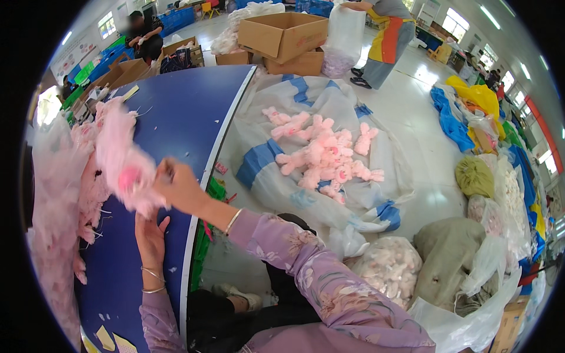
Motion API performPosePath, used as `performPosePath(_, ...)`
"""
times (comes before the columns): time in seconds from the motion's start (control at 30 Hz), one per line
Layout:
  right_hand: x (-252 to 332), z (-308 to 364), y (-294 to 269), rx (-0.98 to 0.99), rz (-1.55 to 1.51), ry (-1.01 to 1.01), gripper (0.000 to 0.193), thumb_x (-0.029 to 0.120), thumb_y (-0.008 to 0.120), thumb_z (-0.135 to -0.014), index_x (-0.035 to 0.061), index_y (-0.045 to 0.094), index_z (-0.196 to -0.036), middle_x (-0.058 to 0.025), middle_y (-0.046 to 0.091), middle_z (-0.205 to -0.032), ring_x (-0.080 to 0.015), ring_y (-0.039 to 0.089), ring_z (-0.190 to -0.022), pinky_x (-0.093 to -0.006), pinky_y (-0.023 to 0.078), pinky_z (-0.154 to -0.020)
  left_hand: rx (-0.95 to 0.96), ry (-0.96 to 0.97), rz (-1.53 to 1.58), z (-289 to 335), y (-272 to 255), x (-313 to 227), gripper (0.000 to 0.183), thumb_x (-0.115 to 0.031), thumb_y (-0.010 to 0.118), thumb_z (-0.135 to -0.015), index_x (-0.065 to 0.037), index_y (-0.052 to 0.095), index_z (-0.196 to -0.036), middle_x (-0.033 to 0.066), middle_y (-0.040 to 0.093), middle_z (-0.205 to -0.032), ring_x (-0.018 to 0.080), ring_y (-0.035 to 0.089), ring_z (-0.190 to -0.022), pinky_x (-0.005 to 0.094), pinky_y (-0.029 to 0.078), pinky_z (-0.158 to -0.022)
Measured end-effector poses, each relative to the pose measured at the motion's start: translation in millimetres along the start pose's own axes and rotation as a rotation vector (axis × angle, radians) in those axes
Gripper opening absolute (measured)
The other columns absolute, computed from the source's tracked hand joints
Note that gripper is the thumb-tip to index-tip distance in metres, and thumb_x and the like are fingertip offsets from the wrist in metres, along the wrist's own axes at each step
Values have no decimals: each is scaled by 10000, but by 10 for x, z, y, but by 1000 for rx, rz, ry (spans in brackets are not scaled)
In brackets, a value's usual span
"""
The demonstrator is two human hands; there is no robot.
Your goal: The person trims loose threads and fluff from pink stuffed bunny toys using small scissors. They handle the toys one at a time, cut visible threads, and place the finished items on the table.
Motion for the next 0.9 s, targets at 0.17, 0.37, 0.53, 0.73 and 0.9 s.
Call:
performPosePath(0.17,490,-331,-196,-154,-314,162,168,200,554,-939,47,496,-980,-62,612,-765,-56,417,-439,-218,338,-387,-35,-24,-127,11,3,-38,492,-354,461,-1005,-64,414,-1400,110,485,-1407,202,441,-1303,337,464,-956)
performPosePath(0.37,-481,-101,-195,-6,379,206,221,199,509,-929,-4,577,-877,-132,655,-718,-223,630,-634,-375,489,-611,-71,21,-408,-49,9,-18,361,-191,499,-988,-38,488,-1315,99,534,-1334,183,492,-1237,315,459,-931)
performPosePath(0.53,-346,102,-11,137,655,-33,199,183,526,-928,-5,562,-875,-212,618,-754,-415,605,-737,-470,455,-651,-85,290,-1028,-712,-315,-360,423,-99,548,-926,15,476,-1327,131,503,-1352,217,482,-1245,338,409,-1014)
performPosePath(0.73,-262,128,-34,225,691,-9,146,146,568,-896,8,550,-850,-161,573,-689,-347,571,-634,-417,433,-591,-178,722,-1912,-2414,-1122,-1003,638,-276,611,-892,13,377,-1411,245,424,-1419,404,368,-1342,448,283,-1128)
performPosePath(0.9,-276,115,-35,236,619,15,113,106,597,-874,6,545,-867,-146,570,-701,-329,578,-642,-388,437,-594,-435,606,-2033,-3251,-2058,-1226,717,-375,645,-844,-37,380,-1419,259,435,-1409,423,371,-1337,462,293,-1123)
Point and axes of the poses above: each hand's wrist, its own z-axis away from the middle knuckle, its own y-axis out of the palm, x = y × z, the point moved 2 cm from there along -z, towards the middle knuckle
